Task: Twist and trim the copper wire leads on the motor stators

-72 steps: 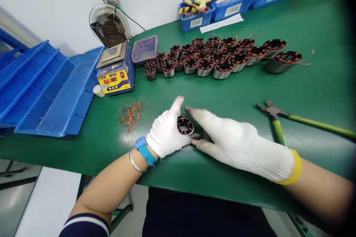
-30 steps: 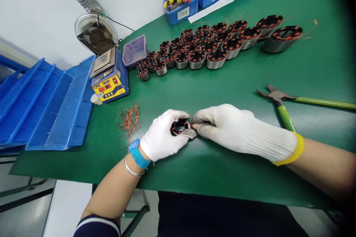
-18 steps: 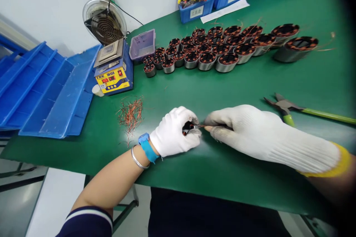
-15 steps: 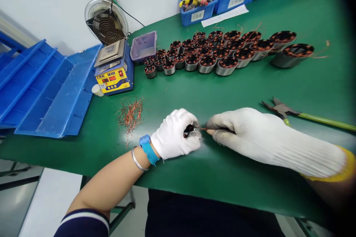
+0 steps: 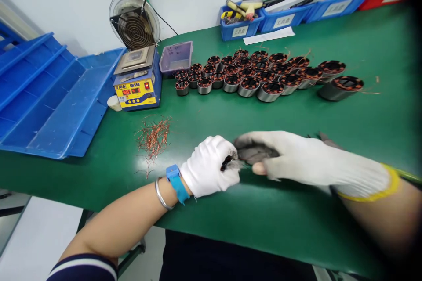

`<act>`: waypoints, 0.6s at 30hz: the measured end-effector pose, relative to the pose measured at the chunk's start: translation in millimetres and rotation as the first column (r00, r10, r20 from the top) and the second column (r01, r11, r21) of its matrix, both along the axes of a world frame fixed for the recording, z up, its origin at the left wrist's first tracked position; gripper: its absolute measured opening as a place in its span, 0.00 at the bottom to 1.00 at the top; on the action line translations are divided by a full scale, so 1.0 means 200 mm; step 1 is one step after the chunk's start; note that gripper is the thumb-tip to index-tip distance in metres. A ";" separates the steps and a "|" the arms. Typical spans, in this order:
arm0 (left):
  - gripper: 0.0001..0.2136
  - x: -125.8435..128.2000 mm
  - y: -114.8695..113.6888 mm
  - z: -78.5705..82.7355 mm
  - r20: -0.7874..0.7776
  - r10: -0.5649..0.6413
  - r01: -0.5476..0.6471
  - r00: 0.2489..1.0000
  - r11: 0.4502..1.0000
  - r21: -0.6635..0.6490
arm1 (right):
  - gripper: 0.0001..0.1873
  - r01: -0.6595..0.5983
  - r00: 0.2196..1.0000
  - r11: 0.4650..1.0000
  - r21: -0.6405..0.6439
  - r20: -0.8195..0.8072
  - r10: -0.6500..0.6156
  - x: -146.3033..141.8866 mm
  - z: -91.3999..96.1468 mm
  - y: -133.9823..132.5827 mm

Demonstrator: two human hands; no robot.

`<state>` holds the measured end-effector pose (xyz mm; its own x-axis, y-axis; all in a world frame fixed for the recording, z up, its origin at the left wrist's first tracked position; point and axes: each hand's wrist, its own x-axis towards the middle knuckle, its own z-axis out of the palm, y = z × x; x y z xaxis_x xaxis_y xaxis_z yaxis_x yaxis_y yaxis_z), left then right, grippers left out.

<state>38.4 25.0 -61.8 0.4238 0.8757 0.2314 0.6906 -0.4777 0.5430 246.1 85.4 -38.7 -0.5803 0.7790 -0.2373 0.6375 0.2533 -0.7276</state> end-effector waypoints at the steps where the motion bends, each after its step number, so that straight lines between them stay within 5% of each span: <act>1: 0.05 0.00 0.00 0.00 -0.012 0.005 -0.005 1.000 1.000 0.006 | 0.20 -0.065 0.997 0.987 -0.150 -0.044 0.059 -0.03 -0.01 0.00; 4: 0.05 0.00 0.00 0.00 -0.038 0.015 -0.014 0.999 1.000 0.027 | 0.18 -0.145 0.986 0.866 -0.478 -0.140 0.088 -0.09 -0.01 -0.01; 8: 0.04 0.00 -0.01 0.03 -0.030 0.018 -0.018 0.999 1.000 -0.004 | 0.21 -0.124 0.977 0.767 -0.629 -0.213 -0.017 -0.13 0.00 -0.03; 12: 0.27 -0.01 -0.04 0.07 0.059 0.008 -0.002 0.998 0.995 -0.100 | 0.21 -0.078 0.974 0.792 -0.605 -0.216 -0.069 -0.12 -0.01 -0.06; 15: 0.49 -0.04 -0.03 0.09 0.160 -0.025 0.053 0.987 0.983 -0.176 | 0.20 -0.066 0.977 0.878 -0.474 -0.211 -0.040 -0.12 -0.02 -0.08; 18: 0.41 -0.09 0.01 0.10 0.379 0.125 0.004 0.917 0.946 -0.323 | 0.19 -0.086 0.975 0.937 -0.338 -0.224 0.008 -0.11 -0.02 -0.11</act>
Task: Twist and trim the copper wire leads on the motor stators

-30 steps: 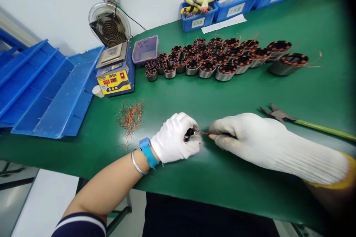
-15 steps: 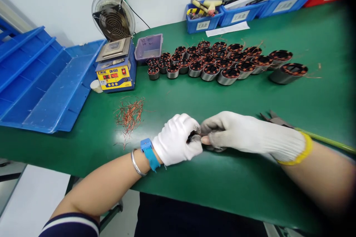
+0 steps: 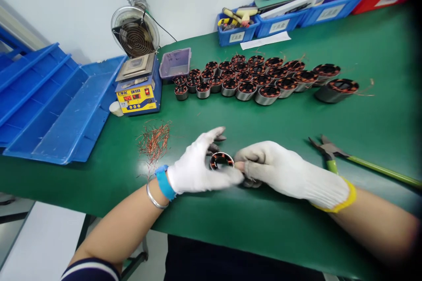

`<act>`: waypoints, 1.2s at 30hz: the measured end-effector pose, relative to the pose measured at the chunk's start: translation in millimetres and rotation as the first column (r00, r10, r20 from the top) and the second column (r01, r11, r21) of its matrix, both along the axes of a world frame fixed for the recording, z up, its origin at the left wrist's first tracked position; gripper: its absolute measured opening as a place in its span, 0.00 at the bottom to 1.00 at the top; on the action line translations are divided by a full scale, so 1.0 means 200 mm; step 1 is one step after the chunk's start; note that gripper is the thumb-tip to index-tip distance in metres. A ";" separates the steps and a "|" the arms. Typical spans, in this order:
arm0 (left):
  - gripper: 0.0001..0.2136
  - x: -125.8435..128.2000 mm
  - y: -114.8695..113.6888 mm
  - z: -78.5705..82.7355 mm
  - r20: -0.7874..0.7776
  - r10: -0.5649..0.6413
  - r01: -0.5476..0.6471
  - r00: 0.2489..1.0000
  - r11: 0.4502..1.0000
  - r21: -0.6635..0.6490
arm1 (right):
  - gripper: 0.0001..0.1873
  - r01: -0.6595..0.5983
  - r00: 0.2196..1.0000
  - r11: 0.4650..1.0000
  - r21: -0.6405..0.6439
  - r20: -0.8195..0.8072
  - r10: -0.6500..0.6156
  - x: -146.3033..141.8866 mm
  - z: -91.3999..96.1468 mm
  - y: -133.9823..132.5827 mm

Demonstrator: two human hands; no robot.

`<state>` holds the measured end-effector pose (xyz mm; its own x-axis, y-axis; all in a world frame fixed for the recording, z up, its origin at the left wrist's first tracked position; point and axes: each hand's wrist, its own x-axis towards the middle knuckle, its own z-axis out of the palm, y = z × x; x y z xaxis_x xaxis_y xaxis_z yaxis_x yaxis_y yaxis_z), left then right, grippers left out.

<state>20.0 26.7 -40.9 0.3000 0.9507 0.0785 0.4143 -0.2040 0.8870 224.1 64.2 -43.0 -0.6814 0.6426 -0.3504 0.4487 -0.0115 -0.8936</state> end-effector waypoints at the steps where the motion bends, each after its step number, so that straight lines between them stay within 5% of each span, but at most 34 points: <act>1: 0.35 -0.02 0.01 0.01 0.095 0.027 -0.018 0.995 0.995 -0.098 | 0.19 0.006 1.000 1.000 0.020 -0.014 -0.006 0.01 0.00 -0.01; 3: 0.27 -0.05 0.03 0.04 0.231 0.003 0.083 0.973 0.927 -0.365 | 0.20 0.027 0.998 0.999 0.029 -0.057 -0.025 0.02 0.01 -0.03; 6: 0.25 -0.07 0.02 0.08 0.314 -0.084 0.277 0.946 0.712 -0.645 | 0.22 0.059 0.990 0.998 -0.003 -0.127 -0.059 0.03 0.02 -0.05; 8: 0.26 -0.06 0.01 0.09 0.353 -0.046 0.282 0.935 0.701 -0.655 | 0.23 0.077 0.977 0.994 -0.075 -0.195 -0.091 0.03 0.03 -0.06; 11: 0.28 -0.04 -0.03 0.11 0.452 0.021 0.214 0.892 0.860 -0.463 | 0.23 0.087 0.945 0.972 -0.220 -0.291 -0.150 0.02 0.06 -0.06; 14: 0.13 -0.02 -0.09 0.15 0.317 -0.087 0.114 0.944 0.991 -0.070 | 0.24 0.115 0.909 0.936 -0.332 -0.344 -0.234 0.01 0.08 -0.06; 15: 0.08 -0.01 -0.11 0.16 0.197 -0.129 0.110 0.972 0.988 0.108 | 0.24 0.123 0.898 0.925 -0.360 -0.357 -0.258 0.00 0.09 -0.07; 17: 0.06 0.00 -0.16 0.17 -0.050 -0.177 0.180 0.983 0.873 0.454 | 0.25 0.123 0.879 0.912 -0.392 -0.385 -0.283 0.00 0.09 -0.08; 19: 0.11 0.00 -0.20 0.16 -0.140 -0.134 0.193 0.981 0.742 0.642 | 0.26 0.096 0.874 0.924 -0.370 -0.413 -0.256 0.00 0.10 -0.09; 20: 0.11 0.00 -0.20 0.15 -0.079 -0.077 0.111 0.994 0.743 0.660 | 0.26 0.085 0.880 0.939 -0.333 -0.416 -0.227 0.01 0.10 -0.10; 22: 0.13 0.00 -0.18 0.12 0.165 0.089 -0.153 0.982 0.888 0.434 | 0.25 0.082 0.909 0.976 -0.199 -0.386 -0.155 0.03 0.09 -0.10; 23: 0.18 -0.01 -0.16 0.11 0.255 0.149 -0.196 0.955 0.966 0.168 | 0.24 0.089 0.929 0.991 -0.105 -0.349 -0.120 0.04 0.08 -0.11; 24: 0.25 -0.01 -0.13 0.10 0.310 0.159 -0.119 0.937 0.982 -0.146 | 0.23 0.097 0.948 0.995 -0.007 -0.305 -0.094 0.04 0.08 -0.11; 25: 0.31 -0.01 -0.10 0.09 0.342 0.113 0.049 0.933 0.901 -0.430 | 0.23 0.101 0.962 0.992 0.076 -0.263 -0.078 0.05 0.07 -0.10; 26: 0.34 -0.02 -0.08 0.09 0.376 0.048 0.208 0.925 0.765 -0.610 | 0.23 0.103 0.970 0.987 0.127 -0.234 -0.071 0.05 0.07 -0.10; 27: 0.34 -0.02 -0.06 0.09 0.408 -0.001 0.310 0.913 0.652 -0.692 | 0.22 0.107 0.972 0.985 0.133 -0.225 -0.075 0.05 0.07 -0.10; 28: 0.32 -0.01 -0.06 0.09 0.431 -0.013 0.345 0.902 0.623 -0.703 | 0.22 0.114 0.967 0.989 0.093 -0.238 -0.089 0.05 0.07 -0.09; 30: 0.29 0.00 -0.07 0.10 0.457 0.043 0.253 0.889 0.785 -0.565 | 0.23 0.127 0.939 0.989 -0.074 -0.313 -0.144 0.03 0.07 -0.09; 32: 0.27 0.01 -0.10 0.11 0.440 0.009 0.102 0.898 0.968 -0.228 | 0.24 0.127 0.895 0.961 -0.245 -0.390 -0.217 0.00 0.07 -0.09; 33: 0.23 0.01 -0.12 0.13 0.380 -0.064 0.068 0.923 0.998 0.002 | 0.25 0.122 0.873 0.942 -0.312 -0.418 -0.251 0.00 0.08 -0.10; 34: 0.17 0.01 -0.14 0.14 0.286 -0.146 0.079 0.947 0.969 0.234 | 0.26 0.115 0.855 0.926 -0.361 -0.439 -0.277 -0.01 0.08 -0.10; 36: 0.09 0.01 -0.18 0.15 0.066 -0.254 0.177 0.965 0.816 0.551 | 0.26 0.092 0.835 0.911 -0.401 -0.467 -0.290 -0.01 0.09 -0.11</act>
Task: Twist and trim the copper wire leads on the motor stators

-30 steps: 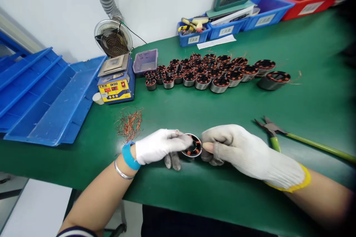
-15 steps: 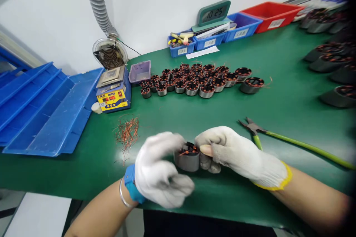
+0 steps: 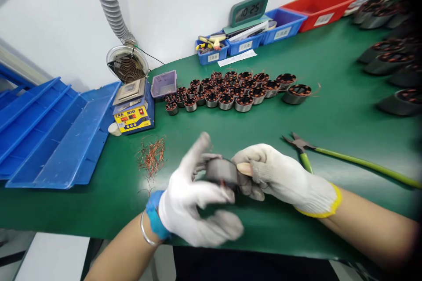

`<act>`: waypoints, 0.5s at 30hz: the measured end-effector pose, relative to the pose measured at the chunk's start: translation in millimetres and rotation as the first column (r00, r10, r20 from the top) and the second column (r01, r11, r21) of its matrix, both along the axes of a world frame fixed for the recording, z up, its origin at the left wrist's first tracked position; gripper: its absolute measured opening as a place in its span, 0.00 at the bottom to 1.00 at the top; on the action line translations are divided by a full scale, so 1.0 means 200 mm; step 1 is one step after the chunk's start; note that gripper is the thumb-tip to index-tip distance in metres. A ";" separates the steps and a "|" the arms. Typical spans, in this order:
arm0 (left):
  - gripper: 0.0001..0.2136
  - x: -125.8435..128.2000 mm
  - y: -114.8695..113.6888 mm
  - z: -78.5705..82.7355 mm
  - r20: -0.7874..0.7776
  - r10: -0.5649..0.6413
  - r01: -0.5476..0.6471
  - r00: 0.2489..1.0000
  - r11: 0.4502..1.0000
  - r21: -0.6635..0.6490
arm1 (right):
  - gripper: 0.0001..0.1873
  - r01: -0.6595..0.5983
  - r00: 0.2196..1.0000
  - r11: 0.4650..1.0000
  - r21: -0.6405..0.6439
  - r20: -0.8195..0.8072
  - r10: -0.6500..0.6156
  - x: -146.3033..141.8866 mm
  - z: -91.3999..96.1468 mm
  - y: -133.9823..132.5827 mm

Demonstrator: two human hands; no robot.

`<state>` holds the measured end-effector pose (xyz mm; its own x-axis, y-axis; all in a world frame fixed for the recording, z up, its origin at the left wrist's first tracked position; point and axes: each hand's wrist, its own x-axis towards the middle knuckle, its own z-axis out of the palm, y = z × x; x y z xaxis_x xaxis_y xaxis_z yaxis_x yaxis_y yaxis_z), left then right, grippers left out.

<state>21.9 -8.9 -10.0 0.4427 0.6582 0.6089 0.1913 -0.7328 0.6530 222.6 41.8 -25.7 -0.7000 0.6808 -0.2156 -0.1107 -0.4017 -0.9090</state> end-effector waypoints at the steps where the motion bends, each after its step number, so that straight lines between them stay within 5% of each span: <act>1: 0.08 0.00 -0.01 0.00 -0.027 0.014 -0.011 1.000 0.995 0.097 | 0.26 -0.014 1.000 1.000 0.005 -0.009 0.015 0.01 0.00 -0.01; 3: 0.08 0.00 -0.02 0.00 0.040 0.123 -0.125 0.992 0.990 0.072 | 0.25 -0.049 0.999 0.997 0.064 0.025 0.047 0.02 0.00 -0.02; 5: 0.14 0.00 0.01 -0.02 0.045 0.186 -0.176 0.982 0.969 -0.174 | 0.23 -0.055 0.992 0.985 0.163 0.118 0.036 0.03 -0.01 -0.02; 7: 0.20 0.00 0.04 -0.06 -0.081 0.119 -0.140 0.990 0.920 -0.365 | 0.22 -0.050 0.982 0.975 0.216 0.187 0.009 0.02 -0.02 -0.01; 8: 0.20 -0.01 0.06 -0.07 -0.169 0.088 -0.143 0.982 0.924 -0.354 | 0.23 -0.043 0.982 0.979 0.199 0.190 0.005 0.01 -0.03 -0.01; 10: 0.18 -0.01 0.09 -0.10 -0.284 0.204 -0.237 0.937 0.968 -0.086 | 0.24 -0.019 0.991 0.996 0.090 0.132 0.007 -0.03 -0.04 0.00; 12: 0.18 -0.01 0.11 -0.12 -0.265 0.390 -0.324 0.882 0.909 0.261 | 0.27 0.010 0.997 1.000 0.003 0.080 -0.010 -0.05 -0.04 0.01; 15: 0.19 -0.02 0.12 -0.16 -0.239 0.501 -0.409 0.832 0.844 0.347 | 0.24 0.034 0.958 0.972 0.233 0.270 -0.098 -0.04 -0.05 0.02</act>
<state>18.6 15.2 -41.0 0.3273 0.6613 0.6750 0.7042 -0.6470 0.2925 214.4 45.8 -36.5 -0.5858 0.7765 -0.2320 0.1396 -0.1853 -0.9727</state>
